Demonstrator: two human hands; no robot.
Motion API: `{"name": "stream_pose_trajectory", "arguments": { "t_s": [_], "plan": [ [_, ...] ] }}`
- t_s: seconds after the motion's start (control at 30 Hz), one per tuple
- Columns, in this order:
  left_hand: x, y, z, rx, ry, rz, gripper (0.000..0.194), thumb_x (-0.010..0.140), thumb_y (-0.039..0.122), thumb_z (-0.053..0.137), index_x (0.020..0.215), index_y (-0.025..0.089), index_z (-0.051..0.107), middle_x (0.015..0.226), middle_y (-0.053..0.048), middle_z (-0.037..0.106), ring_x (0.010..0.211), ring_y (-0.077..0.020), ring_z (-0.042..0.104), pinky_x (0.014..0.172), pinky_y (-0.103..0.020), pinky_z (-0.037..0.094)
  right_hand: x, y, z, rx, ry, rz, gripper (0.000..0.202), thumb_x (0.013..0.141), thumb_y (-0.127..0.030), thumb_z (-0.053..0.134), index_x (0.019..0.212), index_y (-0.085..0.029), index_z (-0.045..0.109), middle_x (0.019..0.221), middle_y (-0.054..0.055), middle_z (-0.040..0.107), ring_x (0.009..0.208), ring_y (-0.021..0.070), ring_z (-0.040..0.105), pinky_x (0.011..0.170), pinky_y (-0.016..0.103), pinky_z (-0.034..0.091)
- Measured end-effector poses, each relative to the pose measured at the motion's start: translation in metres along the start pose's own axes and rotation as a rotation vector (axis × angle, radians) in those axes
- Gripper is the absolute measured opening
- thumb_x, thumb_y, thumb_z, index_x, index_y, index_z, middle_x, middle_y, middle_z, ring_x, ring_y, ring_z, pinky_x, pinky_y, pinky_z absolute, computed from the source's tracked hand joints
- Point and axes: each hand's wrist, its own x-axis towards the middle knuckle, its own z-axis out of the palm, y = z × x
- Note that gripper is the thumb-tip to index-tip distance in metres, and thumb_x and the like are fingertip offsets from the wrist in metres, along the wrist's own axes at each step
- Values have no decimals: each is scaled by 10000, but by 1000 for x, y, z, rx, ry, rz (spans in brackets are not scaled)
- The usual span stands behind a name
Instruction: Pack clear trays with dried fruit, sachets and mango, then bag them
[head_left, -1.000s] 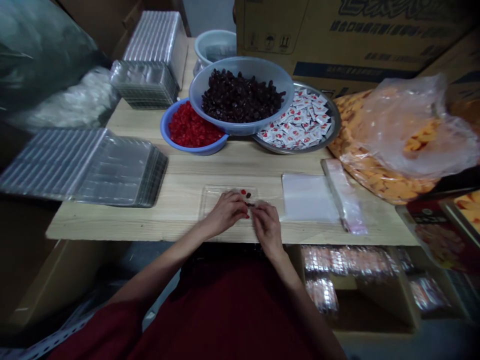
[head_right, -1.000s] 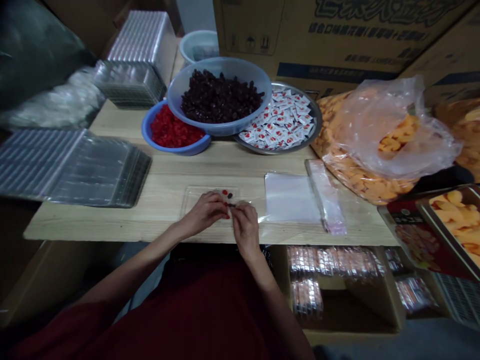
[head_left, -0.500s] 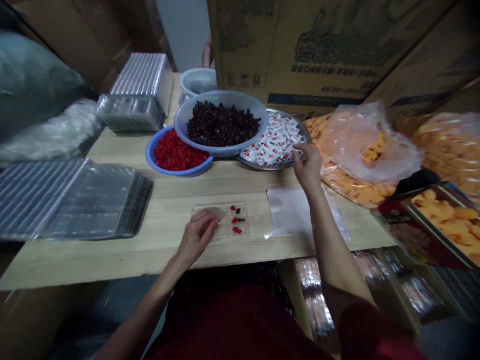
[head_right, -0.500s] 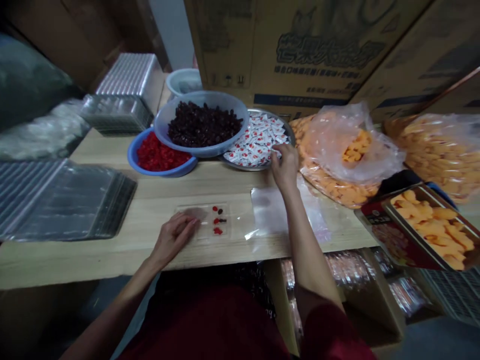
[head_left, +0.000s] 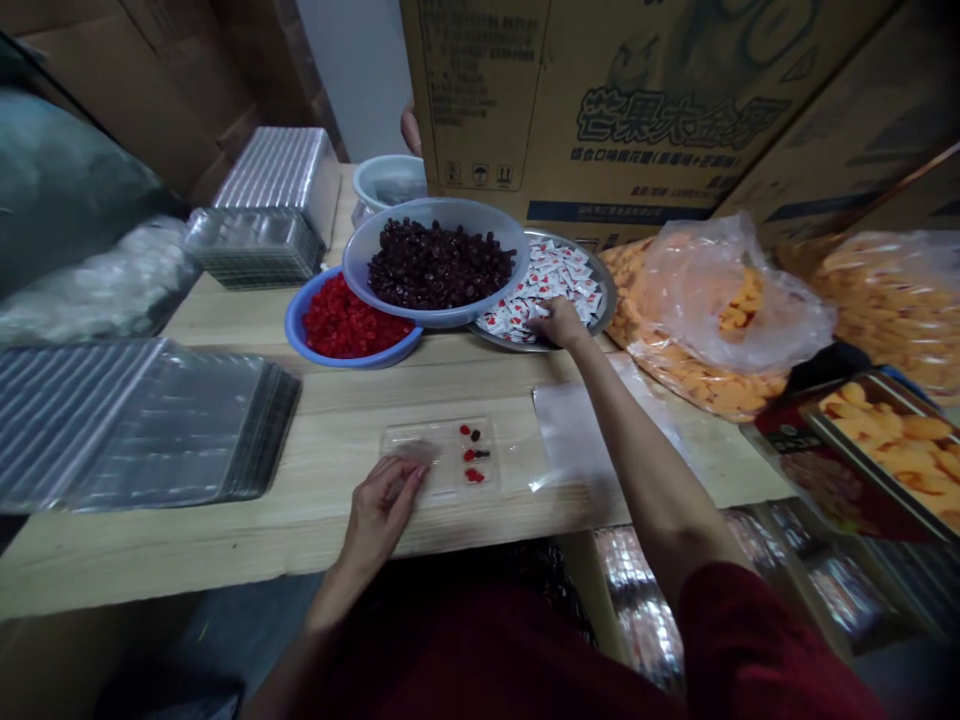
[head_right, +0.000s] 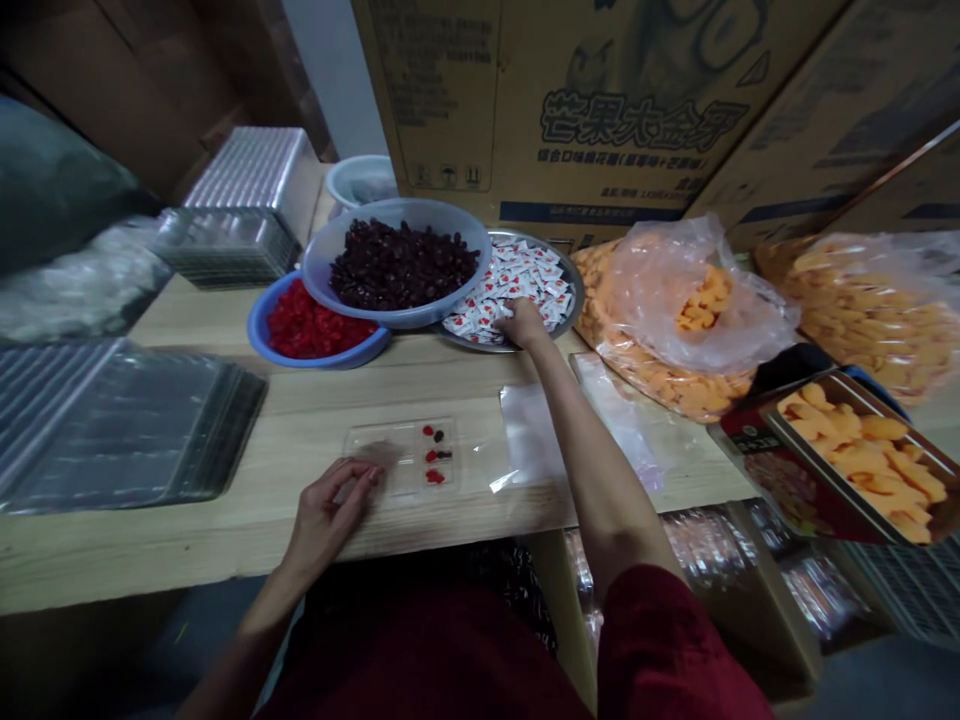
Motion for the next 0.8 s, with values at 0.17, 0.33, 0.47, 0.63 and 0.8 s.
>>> {"name": "stream_pose_trajectory", "arguments": {
  "t_s": [0.17, 0.33, 0.47, 0.63, 0.8],
  "plan": [
    [6, -1, -2, -63, 28, -52, 225, 970, 373, 602, 870, 205, 712, 849, -36, 699, 846, -188, 660, 795, -305, 511, -3, 4, -25, 106, 141, 89, 192, 801, -248, 619, 825, -117, 758, 728, 63, 728, 718, 190, 640, 748, 325, 528],
    [21, 22, 12, -256, 137, -186, 225, 942, 408, 647, 995, 197, 706, 924, -41, 712, 885, -171, 650, 821, -284, 513, -60, -38, -20, 520, 204, 121, 337, 826, -348, 644, 1036, -119, 777, 849, 63, 778, 684, 169, 654, 712, 323, 543],
    [38, 41, 31, -532, 148, -195, 354, 901, 407, 700, 1176, 203, 611, 1016, -50, 709, 907, -162, 667, 830, -285, 531, -153, -98, 25, 887, -58, 148, 264, 773, -366, 768, 980, -208, 808, 944, 40, 808, 820, 205, 722, 820, 359, 571],
    [47, 26, 30, -432, 96, -228, 266, 855, 398, 739, 987, 188, 643, 847, -11, 690, 742, -134, 621, 714, -253, 498, -227, -139, 75, 1131, -152, 375, 286, 727, -424, 840, 948, -247, 801, 1008, 32, 805, 994, 250, 742, 963, 429, 579],
    [41, 4, 15, -254, 185, -221, 214, 875, 355, 720, 1011, 199, 664, 849, -2, 689, 728, -142, 601, 696, -271, 472, -237, -125, 63, 1438, -157, 595, 455, 751, -442, 848, 1139, -261, 695, 1180, 53, 771, 1163, 242, 714, 1067, 451, 549]
  ]
}}
